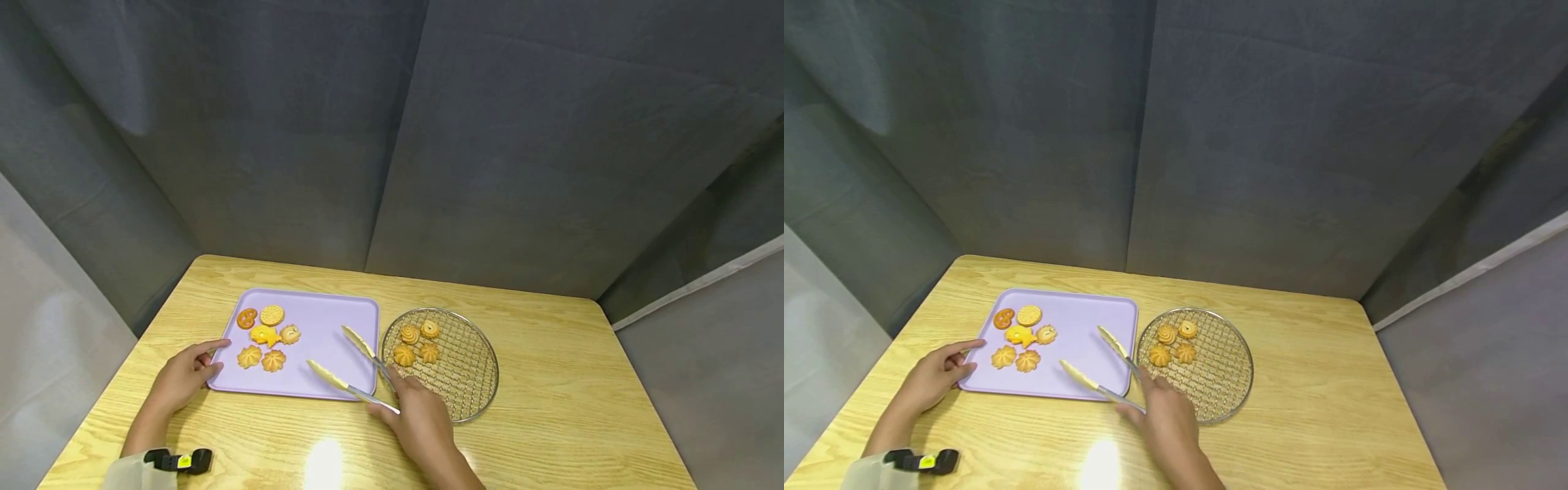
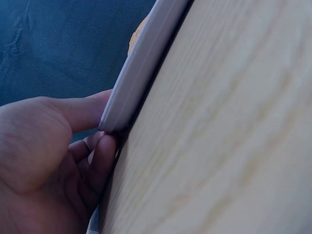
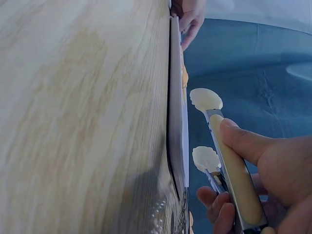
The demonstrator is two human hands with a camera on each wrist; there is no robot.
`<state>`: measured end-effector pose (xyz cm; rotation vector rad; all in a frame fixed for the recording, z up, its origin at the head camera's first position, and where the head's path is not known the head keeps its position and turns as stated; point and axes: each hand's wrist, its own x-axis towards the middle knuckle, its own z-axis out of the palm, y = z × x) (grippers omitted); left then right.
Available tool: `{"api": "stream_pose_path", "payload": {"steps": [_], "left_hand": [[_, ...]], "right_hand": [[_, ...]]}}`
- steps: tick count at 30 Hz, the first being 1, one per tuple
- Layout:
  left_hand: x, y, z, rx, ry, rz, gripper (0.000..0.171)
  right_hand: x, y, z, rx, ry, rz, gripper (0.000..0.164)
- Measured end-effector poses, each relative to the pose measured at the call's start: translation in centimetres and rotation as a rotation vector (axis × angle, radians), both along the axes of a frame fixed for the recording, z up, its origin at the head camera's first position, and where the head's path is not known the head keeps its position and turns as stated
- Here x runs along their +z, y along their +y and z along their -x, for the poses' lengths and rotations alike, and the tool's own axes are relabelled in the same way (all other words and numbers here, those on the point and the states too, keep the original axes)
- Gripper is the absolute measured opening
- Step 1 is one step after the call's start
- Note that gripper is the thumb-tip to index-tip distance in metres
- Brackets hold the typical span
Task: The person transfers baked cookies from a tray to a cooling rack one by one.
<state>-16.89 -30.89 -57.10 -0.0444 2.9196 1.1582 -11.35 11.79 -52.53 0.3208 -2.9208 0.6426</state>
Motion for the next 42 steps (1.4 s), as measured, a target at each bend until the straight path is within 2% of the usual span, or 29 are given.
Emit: {"api": "stream_pose_path", "payload": {"steps": [11,23,32,42], "left_hand": [[0.1,0.0,0.0,-0.006,0.007,-0.003,0.045],[0.0,-0.1,0.2,-0.005,0.002,-0.005,0.046],[-0.1,-0.1,0.2,-0.009,0.009,0.012,0.045],[-0.1,-0.1,0.1,-0.012,0.012,0.013,0.045]], "right_hand": [[-0.4,-1.5,0.3,0.027,-0.022,0.026,0.079],[-0.3,-3.1,0.5,0.042,-0.045,-0.001,0.078],[-0.6,-4.1,1.0,0.079,0.008,-0.036,0.079],[-0.4,-5.6,1.2,0.105,-0.018,-0.09,0.077]]}}
